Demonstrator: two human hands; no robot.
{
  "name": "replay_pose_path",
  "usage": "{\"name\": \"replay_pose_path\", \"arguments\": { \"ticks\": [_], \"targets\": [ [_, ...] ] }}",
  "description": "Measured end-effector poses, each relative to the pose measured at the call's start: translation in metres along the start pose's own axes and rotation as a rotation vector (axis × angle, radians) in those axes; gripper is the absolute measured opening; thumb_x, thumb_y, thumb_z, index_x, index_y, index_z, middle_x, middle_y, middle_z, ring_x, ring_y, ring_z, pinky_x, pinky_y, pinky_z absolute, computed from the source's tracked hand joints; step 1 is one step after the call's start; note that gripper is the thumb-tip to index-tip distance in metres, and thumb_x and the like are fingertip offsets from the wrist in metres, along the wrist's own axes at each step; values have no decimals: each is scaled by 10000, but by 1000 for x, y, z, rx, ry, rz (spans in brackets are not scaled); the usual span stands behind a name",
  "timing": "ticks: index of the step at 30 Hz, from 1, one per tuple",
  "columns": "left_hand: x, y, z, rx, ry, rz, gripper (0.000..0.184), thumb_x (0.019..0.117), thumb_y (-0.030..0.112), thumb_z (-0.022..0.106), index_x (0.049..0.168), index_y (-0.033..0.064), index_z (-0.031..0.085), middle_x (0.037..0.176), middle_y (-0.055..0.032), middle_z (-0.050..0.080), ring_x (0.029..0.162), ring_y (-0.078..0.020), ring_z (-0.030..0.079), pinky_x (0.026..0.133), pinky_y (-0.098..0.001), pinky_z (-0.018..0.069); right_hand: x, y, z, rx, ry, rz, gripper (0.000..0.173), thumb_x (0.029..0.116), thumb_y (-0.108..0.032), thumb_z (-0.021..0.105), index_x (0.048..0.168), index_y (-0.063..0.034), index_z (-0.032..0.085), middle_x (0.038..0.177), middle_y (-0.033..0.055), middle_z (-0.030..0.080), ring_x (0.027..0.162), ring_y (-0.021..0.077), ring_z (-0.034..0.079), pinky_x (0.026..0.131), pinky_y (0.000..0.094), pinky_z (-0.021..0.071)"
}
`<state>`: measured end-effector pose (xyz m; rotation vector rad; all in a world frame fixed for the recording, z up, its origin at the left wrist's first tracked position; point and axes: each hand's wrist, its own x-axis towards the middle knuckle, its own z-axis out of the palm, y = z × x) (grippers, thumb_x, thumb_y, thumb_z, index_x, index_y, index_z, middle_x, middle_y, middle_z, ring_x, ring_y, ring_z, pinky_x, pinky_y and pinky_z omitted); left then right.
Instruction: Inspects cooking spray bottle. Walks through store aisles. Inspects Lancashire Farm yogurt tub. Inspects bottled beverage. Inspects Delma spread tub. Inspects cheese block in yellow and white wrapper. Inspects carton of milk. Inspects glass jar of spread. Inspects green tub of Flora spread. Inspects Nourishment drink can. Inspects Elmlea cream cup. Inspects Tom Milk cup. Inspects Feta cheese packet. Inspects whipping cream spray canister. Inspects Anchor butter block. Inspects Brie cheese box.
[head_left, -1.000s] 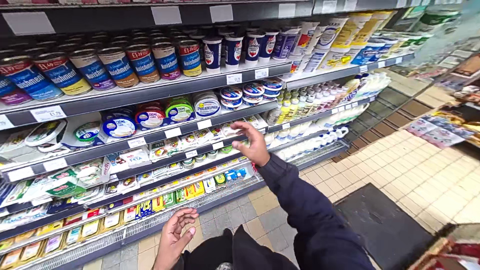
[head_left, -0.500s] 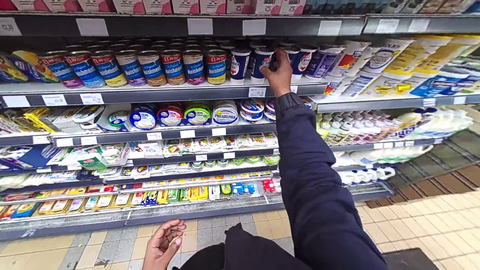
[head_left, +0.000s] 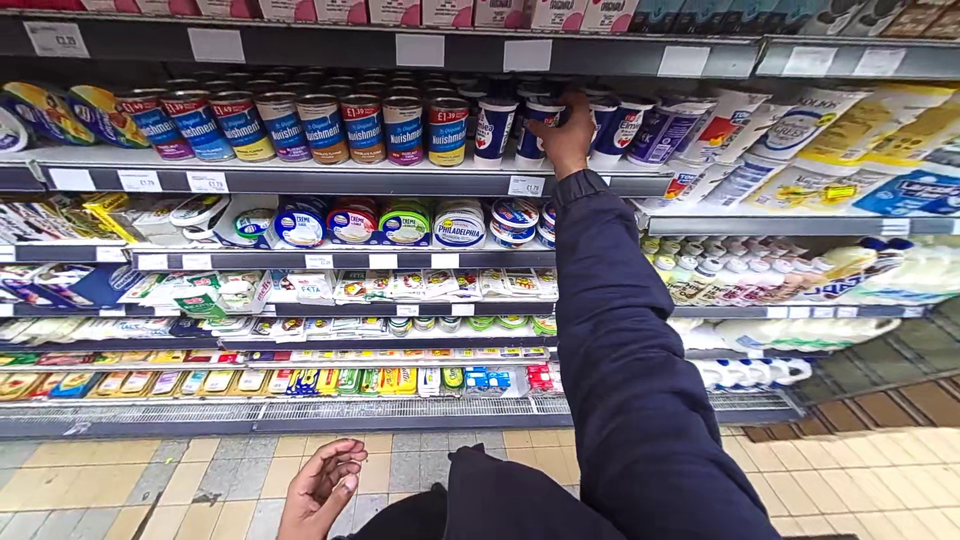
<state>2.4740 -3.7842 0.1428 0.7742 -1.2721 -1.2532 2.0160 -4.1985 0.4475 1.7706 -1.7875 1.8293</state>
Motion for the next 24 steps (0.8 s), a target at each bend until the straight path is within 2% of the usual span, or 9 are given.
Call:
{"name": "replay_pose_path", "arguments": {
  "ticks": [4, 6, 11, 15, 17, 19, 21, 24],
  "targets": [
    [-5, 1, -5, 0, 18, 3, 383, 956, 219, 714, 1334, 200, 651, 1245, -102, 704, 1099, -241, 701, 931, -363, 594, -11, -1, -2, 86, 43, -1, 678, 745, -324, 875, 1312, -66, 605, 1201, 185, 664, 1008, 299, 688, 844, 499, 583],
    [-8, 1, -10, 7, 31, 2, 385, 953, 227, 719, 1331, 197, 651, 1240, -110, 702, 1088, -254, 704, 939, -374, 593, -23, -6, -6, 160, 80, -46, 655, 745, -314, 863, 1291, -60, 603, 1148, 157, 681, 967, 251, 697, 819, 454, 594],
    [4, 10, -17, -6, 9, 27, 451, 917, 223, 760, 1348, 211, 628, 1240, -114, 697, 1059, -262, 715, 905, -377, 611, -79, -51, -33, 287, 21, -70, 676, 746, -296, 865, 1297, -41, 567, 1075, 134, 674, 868, 218, 694, 744, 420, 607],
    [28, 30, -26, -118, -91, 95, 516, 909, 239, 775, 1391, 200, 594, 1274, -147, 671, 1046, -293, 717, 881, -401, 625, -156, -99, -49, 441, -175, -81, 677, 787, -260, 852, 1341, -61, 517, 1077, 106, 688, 845, 203, 720, 671, 380, 640],
    [41, 48, -30, -179, -140, 125, 547, 891, 227, 792, 1397, 206, 585, 1307, -140, 653, 1058, -294, 713, 882, -407, 625, -200, -120, -53, 509, -312, -60, 687, 797, -217, 850, 1367, -76, 491, 1071, 102, 698, 871, 213, 731, 710, 387, 652],
    [51, 63, -32, -204, -193, 181, 591, 881, 191, 800, 1420, 196, 557, 1352, -143, 622, 1117, -317, 685, 913, -442, 615, -246, -140, -51, 546, -418, -18, 686, 789, -181, 849, 1365, -80, 489, 1090, 100, 696, 894, 214, 732, 723, 380, 657],
    [58, 74, -34, -194, -227, 228, 650, 860, 127, 813, 1441, 172, 525, 1383, -162, 587, 1174, -353, 649, 943, -492, 601, -292, -155, -44, 561, -474, 25, 680, 777, -179, 848, 1355, -75, 505, 1046, 88, 705, 844, 195, 733, 646, 348, 651],
    [61, 76, -36, -119, -248, 268, 741, 826, 58, 826, 1470, 148, 470, 1412, -177, 542, 1229, -373, 608, 961, -519, 592, -359, -174, -29, 547, -544, 99, 674, 754, -187, 855, 1338, -98, 530, 1041, 77, 713, 838, 186, 733, 641, 347, 649]
  ]
}}
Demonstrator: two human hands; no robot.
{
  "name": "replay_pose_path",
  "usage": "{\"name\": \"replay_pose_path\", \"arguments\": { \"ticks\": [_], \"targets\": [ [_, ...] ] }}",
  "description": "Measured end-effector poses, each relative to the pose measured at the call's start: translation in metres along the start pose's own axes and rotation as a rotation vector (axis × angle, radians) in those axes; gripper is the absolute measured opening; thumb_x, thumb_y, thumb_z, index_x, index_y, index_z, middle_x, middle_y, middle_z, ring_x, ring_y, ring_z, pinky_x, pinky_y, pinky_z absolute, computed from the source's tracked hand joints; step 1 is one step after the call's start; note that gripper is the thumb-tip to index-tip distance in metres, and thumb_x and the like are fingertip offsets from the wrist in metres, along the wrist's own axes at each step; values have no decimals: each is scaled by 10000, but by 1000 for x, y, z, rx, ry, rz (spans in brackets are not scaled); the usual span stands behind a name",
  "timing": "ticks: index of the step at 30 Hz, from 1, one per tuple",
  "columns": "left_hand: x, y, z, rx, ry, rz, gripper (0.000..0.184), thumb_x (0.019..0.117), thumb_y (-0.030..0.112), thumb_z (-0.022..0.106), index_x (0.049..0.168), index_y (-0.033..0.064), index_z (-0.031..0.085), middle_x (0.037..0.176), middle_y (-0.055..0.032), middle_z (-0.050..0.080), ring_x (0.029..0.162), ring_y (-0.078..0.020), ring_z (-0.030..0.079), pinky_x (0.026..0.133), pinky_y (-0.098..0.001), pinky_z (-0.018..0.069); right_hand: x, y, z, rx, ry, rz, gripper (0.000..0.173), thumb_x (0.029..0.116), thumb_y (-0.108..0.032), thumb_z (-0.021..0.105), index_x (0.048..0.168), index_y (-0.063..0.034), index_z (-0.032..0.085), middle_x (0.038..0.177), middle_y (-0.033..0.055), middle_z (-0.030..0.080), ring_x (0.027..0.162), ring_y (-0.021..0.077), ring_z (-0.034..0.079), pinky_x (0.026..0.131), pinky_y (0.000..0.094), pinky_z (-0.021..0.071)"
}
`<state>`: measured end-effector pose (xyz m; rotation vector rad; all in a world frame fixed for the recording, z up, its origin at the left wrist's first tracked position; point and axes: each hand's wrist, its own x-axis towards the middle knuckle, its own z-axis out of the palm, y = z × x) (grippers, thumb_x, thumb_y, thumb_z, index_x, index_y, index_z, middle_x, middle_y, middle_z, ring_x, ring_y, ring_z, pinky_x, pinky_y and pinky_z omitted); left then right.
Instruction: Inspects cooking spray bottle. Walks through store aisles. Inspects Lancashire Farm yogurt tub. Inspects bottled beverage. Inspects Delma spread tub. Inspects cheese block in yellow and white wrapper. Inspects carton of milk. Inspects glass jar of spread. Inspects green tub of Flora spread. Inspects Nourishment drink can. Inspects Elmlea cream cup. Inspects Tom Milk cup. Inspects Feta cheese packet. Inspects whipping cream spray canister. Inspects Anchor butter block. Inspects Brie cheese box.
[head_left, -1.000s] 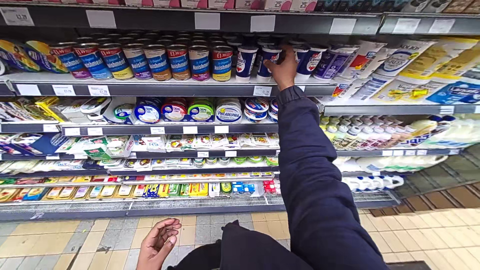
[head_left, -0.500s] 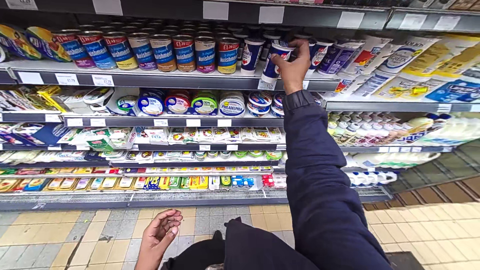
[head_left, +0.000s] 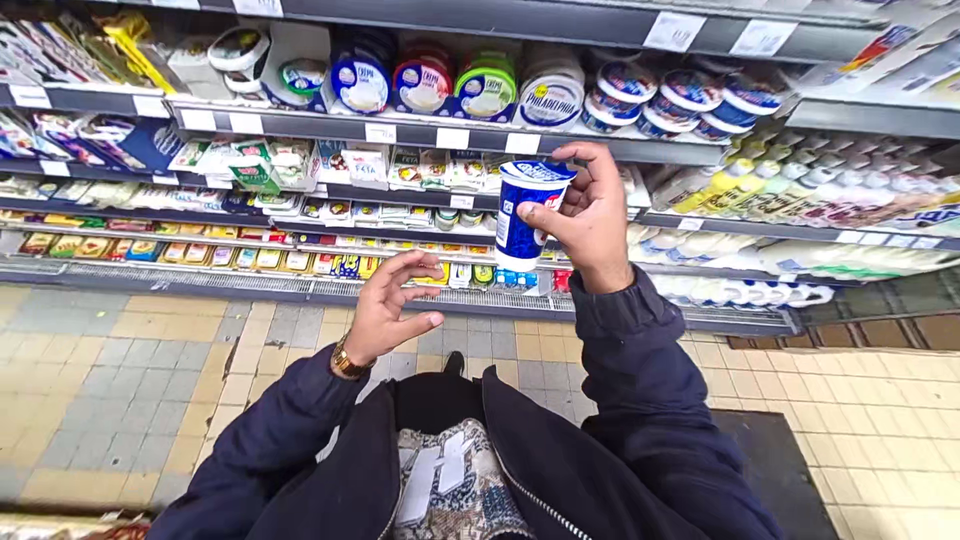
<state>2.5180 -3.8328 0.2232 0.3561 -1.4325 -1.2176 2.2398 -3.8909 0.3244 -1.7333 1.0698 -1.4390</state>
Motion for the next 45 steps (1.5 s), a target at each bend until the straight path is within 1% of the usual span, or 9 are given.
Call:
{"name": "replay_pose_path", "arguments": {
  "ticks": [3, 8, 16, 19, 21, 24, 26, 33, 45],
  "targets": [
    [-14, -7, 2, 89, 16, -15, 824, 787, 57, 861, 1492, 134, 442, 1471, -194, 492, 1273, -391, 582, 966, -555, 588, -39, 10, 46, 17, -10, 69, 706, 723, -225, 885, 1334, -118, 549, 1038, 69, 723, 847, 190, 737, 678, 365, 653],
    [-52, -19, -1, 228, 47, -63, 960, 735, 134, 919, 1518, 5, 378, 1525, -251, 402, 1292, -382, 573, 943, -541, 610, -87, 20, 104, -13, -12, 179, 691, 720, -279, 895, 1313, -123, 575, 1009, 49, 737, 814, 171, 743, 645, 359, 654],
    [-95, -15, -15, 295, 132, -213, 1060, 656, 129, 957, 1527, 22, 362, 1508, -233, 418, 1214, -333, 626, 888, -483, 637, -130, 23, 156, -258, 27, 268, 709, 734, -442, 883, 1317, -168, 587, 1043, 33, 723, 819, 135, 725, 663, 375, 632],
    [-104, -15, -24, 228, 149, -228, 1104, 641, 84, 951, 1541, 74, 313, 1483, -230, 444, 1219, -362, 623, 891, -521, 632, -139, 20, 159, -123, -22, 266, 796, 764, -385, 871, 1423, -135, 501, 1049, 48, 709, 816, 134, 723, 656, 340, 640],
    [-109, -13, -31, 155, 142, -228, 1136, 644, 57, 944, 1560, 108, 275, 1507, -225, 426, 1234, -387, 610, 897, -548, 624, -146, 19, 156, -11, -91, 294, 906, 772, -370, 878, 1509, -144, 402, 1178, 77, 690, 940, 179, 731, 720, 361, 652],
    [-117, -11, -40, 19, 112, -232, 1155, 637, -2, 933, 1565, 165, 266, 1524, -195, 402, 1240, -415, 600, 904, -595, 611, -165, 32, 151, 163, -167, 253, 1031, 761, -332, 901, 1569, -119, 296, 1445, 123, 542, 1207, 274, 640, 918, 467, 610],
    [-123, -11, -45, -48, 78, -235, 1160, 636, -25, 926, 1562, 191, 261, 1525, -188, 396, 1258, -433, 582, 914, -618, 599, -181, 44, 150, 255, -190, 247, 1074, 730, -286, 929, 1569, -105, 283, 1497, 141, 496, 1259, 324, 608, 929, 499, 612],
    [-142, -21, -51, -145, 21, -286, 1204, 621, -37, 928, 1578, 196, 236, 1533, -192, 390, 1306, -437, 539, 944, -616, 582, -221, 61, 160, 357, -211, 266, 1114, 692, -131, 943, 1574, -70, 266, 1494, 160, 494, 1239, 352, 621, 907, 501, 628],
    [-158, -27, -47, -226, -61, -392, 1169, 645, -66, 896, 1574, 170, 228, 1505, -206, 434, 1299, -450, 544, 932, -631, 577, -252, 68, 159, 354, -143, 308, 1132, 650, -113, 966, 1571, -113, 309, 1487, 166, 476, 1225, 350, 621, 881, 492, 639]
  ]
}}
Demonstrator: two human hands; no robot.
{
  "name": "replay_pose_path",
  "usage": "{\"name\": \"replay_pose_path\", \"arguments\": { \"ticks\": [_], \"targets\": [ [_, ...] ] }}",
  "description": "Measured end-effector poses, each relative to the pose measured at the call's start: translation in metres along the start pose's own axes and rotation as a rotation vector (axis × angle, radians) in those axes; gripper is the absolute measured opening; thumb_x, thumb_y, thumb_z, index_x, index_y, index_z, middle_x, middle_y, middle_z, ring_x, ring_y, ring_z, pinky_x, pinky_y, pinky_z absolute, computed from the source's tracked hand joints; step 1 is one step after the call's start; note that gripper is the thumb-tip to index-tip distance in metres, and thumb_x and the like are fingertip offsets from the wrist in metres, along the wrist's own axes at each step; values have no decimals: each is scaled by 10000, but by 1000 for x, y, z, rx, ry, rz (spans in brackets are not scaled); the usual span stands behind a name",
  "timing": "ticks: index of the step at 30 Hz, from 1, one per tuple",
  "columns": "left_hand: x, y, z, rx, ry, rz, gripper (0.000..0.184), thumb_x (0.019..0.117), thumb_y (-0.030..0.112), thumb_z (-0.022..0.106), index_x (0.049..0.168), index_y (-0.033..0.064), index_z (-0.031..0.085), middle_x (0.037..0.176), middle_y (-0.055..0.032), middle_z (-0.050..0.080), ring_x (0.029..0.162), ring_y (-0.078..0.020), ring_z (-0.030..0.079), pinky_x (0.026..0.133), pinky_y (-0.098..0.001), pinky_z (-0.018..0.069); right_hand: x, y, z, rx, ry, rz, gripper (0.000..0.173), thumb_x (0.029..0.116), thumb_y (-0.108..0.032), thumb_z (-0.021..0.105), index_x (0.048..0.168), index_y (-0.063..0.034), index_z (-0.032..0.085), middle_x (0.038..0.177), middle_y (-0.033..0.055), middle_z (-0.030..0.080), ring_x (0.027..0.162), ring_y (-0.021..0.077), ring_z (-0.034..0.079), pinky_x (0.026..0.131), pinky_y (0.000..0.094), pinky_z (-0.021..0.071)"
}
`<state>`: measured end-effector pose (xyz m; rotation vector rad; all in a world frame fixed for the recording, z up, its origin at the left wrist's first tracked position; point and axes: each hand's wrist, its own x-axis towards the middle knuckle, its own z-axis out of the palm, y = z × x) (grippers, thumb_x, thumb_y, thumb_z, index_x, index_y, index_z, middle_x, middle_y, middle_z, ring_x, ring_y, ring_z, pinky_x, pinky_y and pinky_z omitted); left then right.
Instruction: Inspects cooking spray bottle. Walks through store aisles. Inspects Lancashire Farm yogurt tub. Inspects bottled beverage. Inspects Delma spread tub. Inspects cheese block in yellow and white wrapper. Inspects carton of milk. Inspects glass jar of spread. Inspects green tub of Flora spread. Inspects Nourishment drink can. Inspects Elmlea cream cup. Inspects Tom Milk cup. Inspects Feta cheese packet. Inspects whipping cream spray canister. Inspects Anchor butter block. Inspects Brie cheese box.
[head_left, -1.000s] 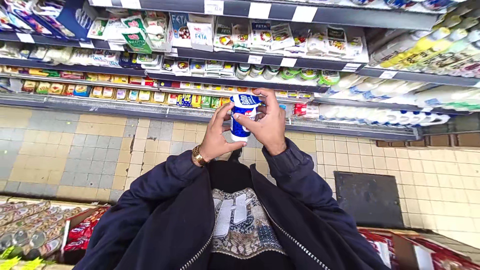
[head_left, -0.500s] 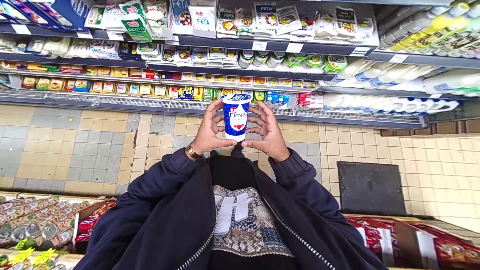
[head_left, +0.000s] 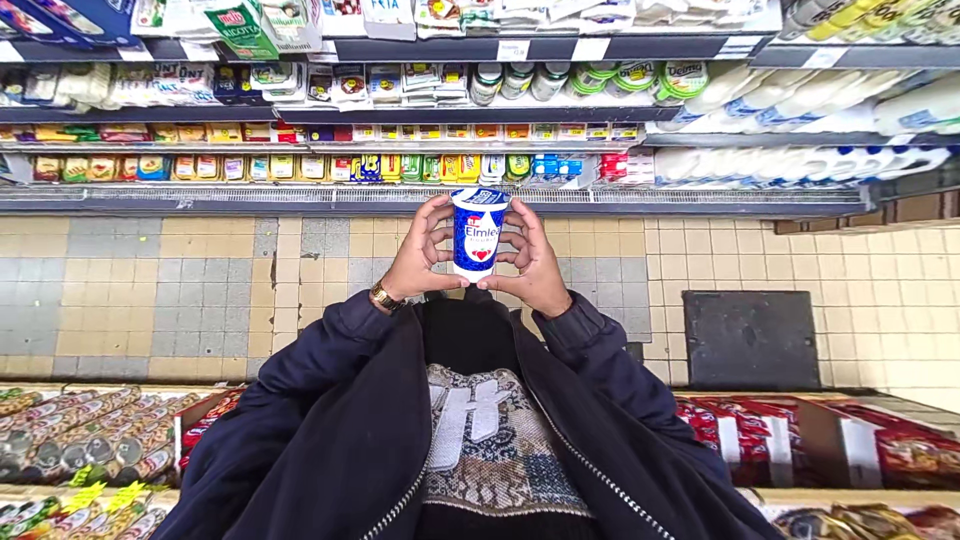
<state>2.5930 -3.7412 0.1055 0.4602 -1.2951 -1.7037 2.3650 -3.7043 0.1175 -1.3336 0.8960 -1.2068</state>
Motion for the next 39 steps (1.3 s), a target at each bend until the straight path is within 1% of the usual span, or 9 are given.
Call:
{"name": "replay_pose_path", "arguments": {
  "ticks": [3, 8, 12, 18, 22, 28, 33, 36, 39],
  "targets": [
    [-2, -2, 3, -6, 0, -8, 1207, 640, -66, 901, 1589, 176, 195, 1504, -210, 430, 1293, -453, 548, 929, -635, 580, -4, 2, -2, 0, -1, 6, 1144, 648, -133, 970, 1579, -125, 305, 1498, 158, 462, 1229, 345, 614, 877, 490, 639],
    [-4, -5, 4, 10, -11, 3, 1203, 629, -77, 896, 1590, 190, 224, 1504, -198, 426, 1298, -441, 543, 915, -626, 586, -8, 2, -2, -17, 8, 20, 1163, 638, -140, 976, 1582, -105, 298, 1500, 162, 454, 1224, 340, 618, 860, 487, 644],
    [-8, -4, 3, 7, -10, 2, 1198, 631, -70, 899, 1589, 183, 225, 1504, -200, 423, 1299, -440, 543, 916, -620, 588, -10, 2, 1, -17, 4, 34, 1184, 632, -143, 979, 1591, -121, 286, 1479, 159, 462, 1213, 345, 623, 849, 491, 650],
    [-11, -3, 1, 6, -4, 18, 1191, 624, -51, 908, 1585, 176, 243, 1504, -201, 419, 1309, -437, 531, 912, -616, 589, -9, -1, 5, -29, -4, 42, 1198, 635, -174, 981, 1595, -104, 268, 1473, 162, 464, 1210, 337, 624, 841, 481, 654],
    [-12, 0, -1, 7, -23, 23, 1193, 636, -57, 902, 1590, 180, 225, 1518, -207, 408, 1306, -443, 535, 918, -618, 586, -9, -3, 8, -41, -3, 23, 1192, 639, -175, 979, 1597, -123, 273, 1496, 162, 449, 1220, 334, 619, 852, 483, 648],
    [-8, 2, -4, -22, -44, 32, 1211, 632, -64, 896, 1596, 166, 200, 1534, -216, 388, 1316, -458, 523, 920, -640, 579, -8, -11, 11, -71, 12, 9, 1194, 641, -192, 982, 1596, -93, 271, 1479, 182, 457, 1205, 341, 629, 841, 481, 656],
    [-6, 1, -7, -31, -64, 40, 1209, 629, -74, 892, 1592, 170, 202, 1529, -213, 392, 1314, -456, 526, 911, -635, 585, -8, -13, 12, -80, 17, 13, 1203, 641, -189, 982, 1601, -103, 262, 1493, 177, 442, 1204, 334, 631, 836, 478, 658],
    [-1, 1, -8, -30, -75, 43, 1218, 630, -67, 897, 1596, 172, 193, 1545, -216, 371, 1318, -460, 523, 932, -637, 578, -5, -15, 11, -95, 20, 4, 1198, 645, -182, 978, 1598, -95, 258, 1507, 176, 434, 1215, 330, 624, 839, 470, 655],
    [4, 0, -9, -38, -82, 38, 1218, 629, -72, 894, 1595, 148, 184, 1543, -227, 365, 1324, -465, 515, 941, -643, 571, -3, -16, 8, -108, 13, -2, 1204, 653, -190, 974, 1596, -64, 237, 1517, 178, 427, 1234, 323, 616, 847, 469, 653]
  ]
}}
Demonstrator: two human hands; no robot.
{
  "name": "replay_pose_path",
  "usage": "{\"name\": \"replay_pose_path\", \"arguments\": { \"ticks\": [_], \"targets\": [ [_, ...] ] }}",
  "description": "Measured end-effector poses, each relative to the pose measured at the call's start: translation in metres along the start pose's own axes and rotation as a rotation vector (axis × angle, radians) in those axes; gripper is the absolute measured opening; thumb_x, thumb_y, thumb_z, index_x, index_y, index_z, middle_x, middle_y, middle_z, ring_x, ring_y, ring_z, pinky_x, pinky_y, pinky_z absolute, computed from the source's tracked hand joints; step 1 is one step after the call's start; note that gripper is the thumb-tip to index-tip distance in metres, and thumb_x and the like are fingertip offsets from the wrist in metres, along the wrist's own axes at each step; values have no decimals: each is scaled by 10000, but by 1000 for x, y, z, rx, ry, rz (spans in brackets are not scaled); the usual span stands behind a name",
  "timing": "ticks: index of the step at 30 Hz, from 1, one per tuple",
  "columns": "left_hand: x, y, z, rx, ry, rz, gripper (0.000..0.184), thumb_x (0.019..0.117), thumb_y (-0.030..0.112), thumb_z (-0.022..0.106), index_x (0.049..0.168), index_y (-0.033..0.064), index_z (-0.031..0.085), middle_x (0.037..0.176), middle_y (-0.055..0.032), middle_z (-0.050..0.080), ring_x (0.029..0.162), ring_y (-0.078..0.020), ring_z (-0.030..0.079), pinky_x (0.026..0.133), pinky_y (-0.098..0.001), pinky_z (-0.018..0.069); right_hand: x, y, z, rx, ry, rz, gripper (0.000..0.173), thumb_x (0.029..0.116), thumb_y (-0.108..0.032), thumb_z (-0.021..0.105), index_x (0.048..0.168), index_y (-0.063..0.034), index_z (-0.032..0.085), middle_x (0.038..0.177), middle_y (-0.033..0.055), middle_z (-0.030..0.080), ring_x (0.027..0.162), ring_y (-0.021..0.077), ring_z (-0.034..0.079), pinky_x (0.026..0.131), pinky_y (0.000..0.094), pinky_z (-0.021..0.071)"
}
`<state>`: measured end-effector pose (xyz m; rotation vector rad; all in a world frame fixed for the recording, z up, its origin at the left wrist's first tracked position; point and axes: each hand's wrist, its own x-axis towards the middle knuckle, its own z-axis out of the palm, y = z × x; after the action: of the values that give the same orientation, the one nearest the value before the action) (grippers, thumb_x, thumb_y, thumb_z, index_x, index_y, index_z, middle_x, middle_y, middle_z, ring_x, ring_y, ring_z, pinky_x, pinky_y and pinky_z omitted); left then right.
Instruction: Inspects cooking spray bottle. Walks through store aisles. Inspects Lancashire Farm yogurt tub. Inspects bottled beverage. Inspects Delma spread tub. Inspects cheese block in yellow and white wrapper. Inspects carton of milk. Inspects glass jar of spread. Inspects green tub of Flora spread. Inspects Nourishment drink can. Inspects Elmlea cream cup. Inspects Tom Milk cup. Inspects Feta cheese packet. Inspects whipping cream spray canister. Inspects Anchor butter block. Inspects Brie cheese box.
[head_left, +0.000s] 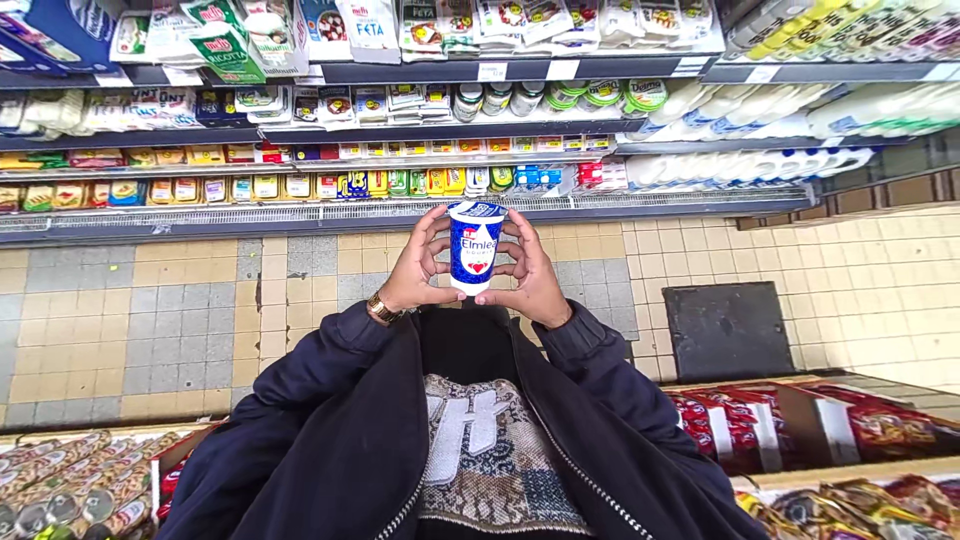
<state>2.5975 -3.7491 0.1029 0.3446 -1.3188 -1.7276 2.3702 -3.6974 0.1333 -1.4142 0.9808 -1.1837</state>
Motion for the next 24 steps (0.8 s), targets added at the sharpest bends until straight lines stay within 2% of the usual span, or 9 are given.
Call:
{"name": "replay_pose_path", "arguments": {
  "ticks": [8, 14, 17, 21, 24],
  "targets": [
    [24, -6, -4, 5, -7, 25, 1223, 638, -55, 894, 1599, 115, 155, 1547, -246, 348, 1329, -478, 505, 943, -651, 566, 21, 0, -17, -53, -31, 17, 1314, 608, -224, 997, 1607, -12, 170, 1501, 215, 411, 1238, 319, 607, 835, 448, 658],
    [55, -11, 0, 1, -4, 18, 1255, 632, -69, 892, 1598, 99, 109, 1536, -234, 358, 1326, -471, 512, 932, -637, 580, 44, -2, -43, -65, -33, 0, 1300, 578, -195, 1004, 1590, 1, 212, 1474, 210, 425, 1193, 309, 629, 761, 436, 669],
    [77, -12, 3, 35, -20, 28, 1271, 629, -67, 899, 1608, 104, 107, 1553, -224, 352, 1319, -467, 523, 922, -627, 591, 58, -10, -60, -91, -63, 6, 1351, 594, -178, 992, 1613, -18, 118, 1517, 207, 396, 1203, 303, 638, 762, 446, 671],
    [109, -17, 12, 56, -12, 54, 1245, 635, -54, 898, 1613, 165, 159, 1547, -204, 375, 1306, -440, 542, 925, -599, 595, 77, -19, -90, -146, -61, -39, 1309, 567, -160, 1004, 1601, -13, 216, 1503, 235, 398, 1155, 279, 663, 763, 414, 670],
    [138, -19, 22, 54, -25, 104, 1252, 659, -26, 904, 1627, 174, 135, 1573, -203, 348, 1322, -444, 528, 939, -596, 590, 90, -23, -117, -111, -33, -133, 1276, 564, -142, 1002, 1581, -5, 244, 1500, 234, 405, 1147, 290, 667, 753, 424, 671]
  ]
}}
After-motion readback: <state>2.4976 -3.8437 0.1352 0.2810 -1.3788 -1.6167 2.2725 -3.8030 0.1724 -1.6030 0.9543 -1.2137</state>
